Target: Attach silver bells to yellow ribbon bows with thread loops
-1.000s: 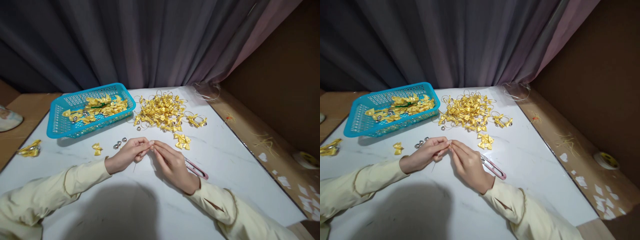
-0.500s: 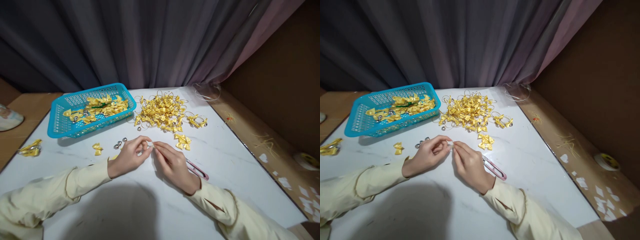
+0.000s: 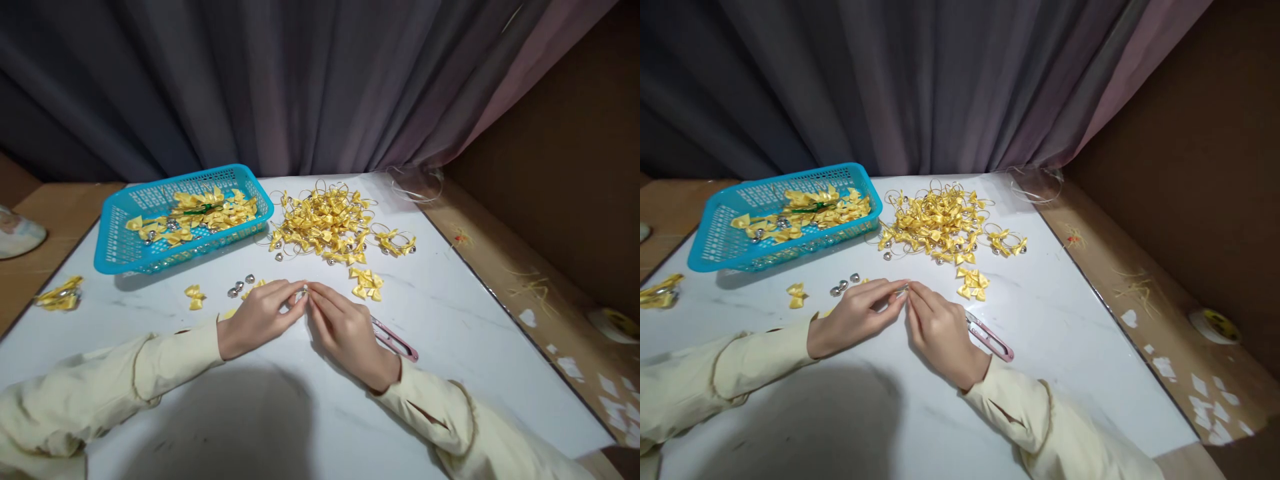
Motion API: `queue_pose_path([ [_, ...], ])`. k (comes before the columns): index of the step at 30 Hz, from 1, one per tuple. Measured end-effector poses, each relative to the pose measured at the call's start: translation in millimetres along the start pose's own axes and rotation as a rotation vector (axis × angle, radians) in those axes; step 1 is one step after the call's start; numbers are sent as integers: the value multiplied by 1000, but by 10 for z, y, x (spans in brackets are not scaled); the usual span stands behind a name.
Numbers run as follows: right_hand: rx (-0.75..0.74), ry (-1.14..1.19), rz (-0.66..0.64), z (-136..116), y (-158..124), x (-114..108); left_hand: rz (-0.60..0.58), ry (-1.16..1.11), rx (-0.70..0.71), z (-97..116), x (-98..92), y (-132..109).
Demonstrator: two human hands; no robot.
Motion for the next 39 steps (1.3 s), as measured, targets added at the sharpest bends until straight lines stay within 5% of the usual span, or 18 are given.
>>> queue_pose_path([
  [13,5,-91,-44,-5,-9,57,37,115,162,47,4,-25],
  [32,276,207,36,180,33,-23,3,4,40,43,-54,21],
  [39,342,356,-6,204,29,49,-2,-3,119,70,-53,4],
])
Point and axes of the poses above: each hand's wrist, its own y-axis towards the middle knuckle, its own x-axis out of the palm, z = x × y, the point moved 5 cm from there along y, towards the middle knuckle, and after that the axes turned 9 degrees about y, right-handed, at the moved point
